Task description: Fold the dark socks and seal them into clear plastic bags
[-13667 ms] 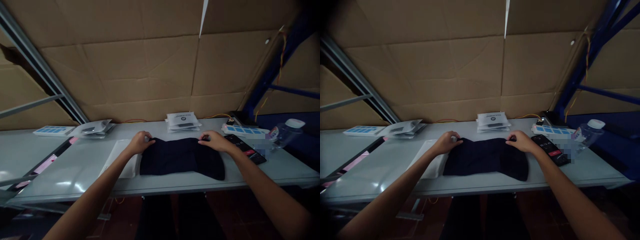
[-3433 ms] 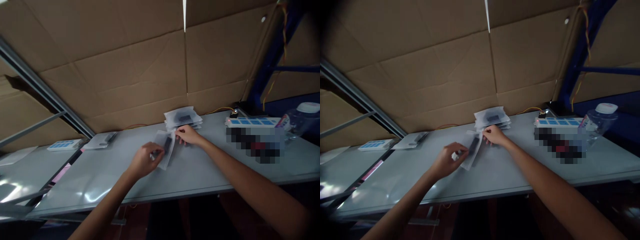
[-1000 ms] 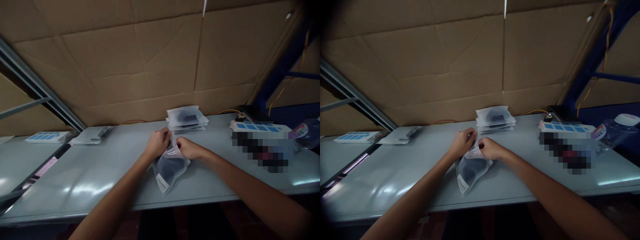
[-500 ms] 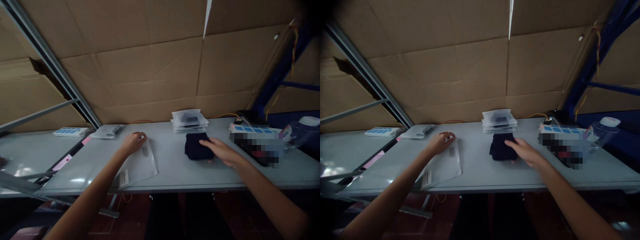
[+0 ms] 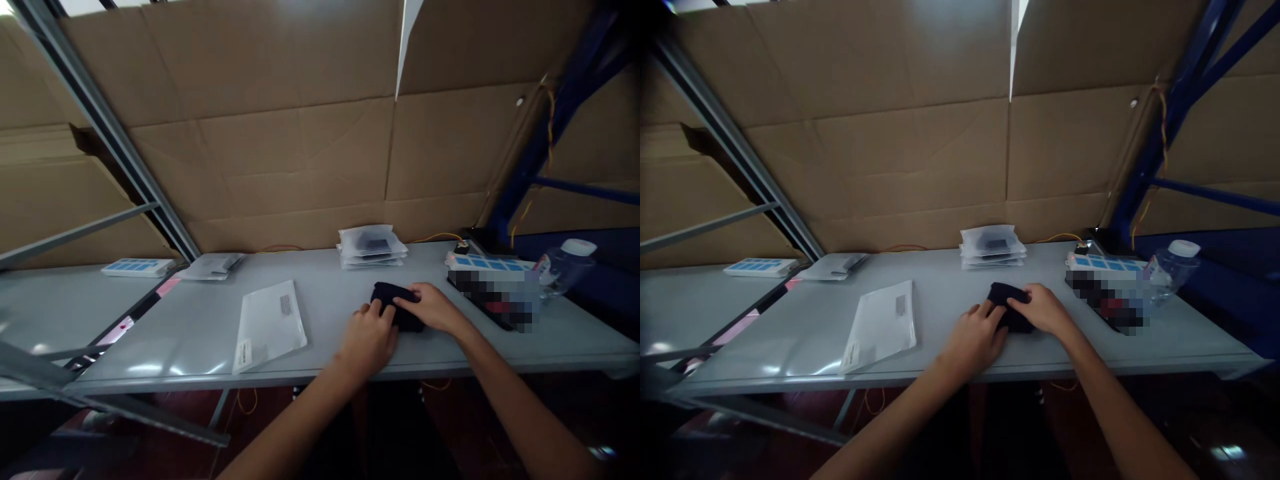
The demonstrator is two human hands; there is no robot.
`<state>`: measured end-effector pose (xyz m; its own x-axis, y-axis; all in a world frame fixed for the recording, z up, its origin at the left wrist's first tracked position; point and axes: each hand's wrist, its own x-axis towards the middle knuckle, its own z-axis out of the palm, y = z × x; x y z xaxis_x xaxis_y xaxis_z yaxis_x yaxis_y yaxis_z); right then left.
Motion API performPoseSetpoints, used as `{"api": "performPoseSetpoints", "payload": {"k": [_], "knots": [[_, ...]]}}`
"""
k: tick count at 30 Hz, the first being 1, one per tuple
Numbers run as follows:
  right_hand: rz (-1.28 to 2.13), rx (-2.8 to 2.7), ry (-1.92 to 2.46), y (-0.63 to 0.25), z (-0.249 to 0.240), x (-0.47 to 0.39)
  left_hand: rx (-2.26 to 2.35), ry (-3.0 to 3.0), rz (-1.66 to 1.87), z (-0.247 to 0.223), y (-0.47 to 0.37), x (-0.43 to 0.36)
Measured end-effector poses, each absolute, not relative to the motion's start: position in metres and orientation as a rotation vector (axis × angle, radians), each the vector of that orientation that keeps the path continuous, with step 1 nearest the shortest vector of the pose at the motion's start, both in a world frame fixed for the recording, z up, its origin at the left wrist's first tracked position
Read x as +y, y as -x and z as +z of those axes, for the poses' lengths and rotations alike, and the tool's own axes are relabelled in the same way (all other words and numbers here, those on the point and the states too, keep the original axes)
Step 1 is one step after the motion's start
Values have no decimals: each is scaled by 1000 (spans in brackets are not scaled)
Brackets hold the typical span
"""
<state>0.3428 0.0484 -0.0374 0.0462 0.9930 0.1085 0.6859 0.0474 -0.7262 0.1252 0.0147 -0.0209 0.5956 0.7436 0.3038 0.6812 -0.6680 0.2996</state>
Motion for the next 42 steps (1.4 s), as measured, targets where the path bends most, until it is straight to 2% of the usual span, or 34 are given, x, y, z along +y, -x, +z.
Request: {"api": "performPoseSetpoints", "payload": {"k": [2, 7, 10, 14, 18, 23, 27, 31, 34, 38, 42], "knots": [[574, -1627, 1722, -355, -41, 34, 1080, -2604, 639, -26, -132, 29], [81, -1294, 1696, -362, -55, -5, 968, -2566, 675, -34, -131, 52], [122, -1189, 1658, -345, -58, -12, 1005, -2540, 726, -37, -125, 45], [221, -1073, 1827, -333, -49, -6, 1078, -2487, 805, -36, -115, 30], [342, -1394, 1996, -333, -37, 0, 1120, -2484, 781, -39, -114, 24], [117, -1329, 1959, -327, -39, 3, 1152, -2413, 849, -48, -116, 26], [142, -1269, 1957, -331, -38, 5, 1081, -2243, 944, -55, -111, 28], [18, -1232, 1943, -319, -18, 4, 1052, -1841, 1217, -54, -108, 31], [-55, -1394, 1740, -280, -8, -4, 1125, -1522, 1490, -46, -98, 29], [236, -1800, 1390, -229, -15, -22, 1301, -1576, 1555, -38, -72, 17], [600, -1510, 1317, -243, -22, -18, 1525, -1997, 1417, -28, -60, 2]]}}
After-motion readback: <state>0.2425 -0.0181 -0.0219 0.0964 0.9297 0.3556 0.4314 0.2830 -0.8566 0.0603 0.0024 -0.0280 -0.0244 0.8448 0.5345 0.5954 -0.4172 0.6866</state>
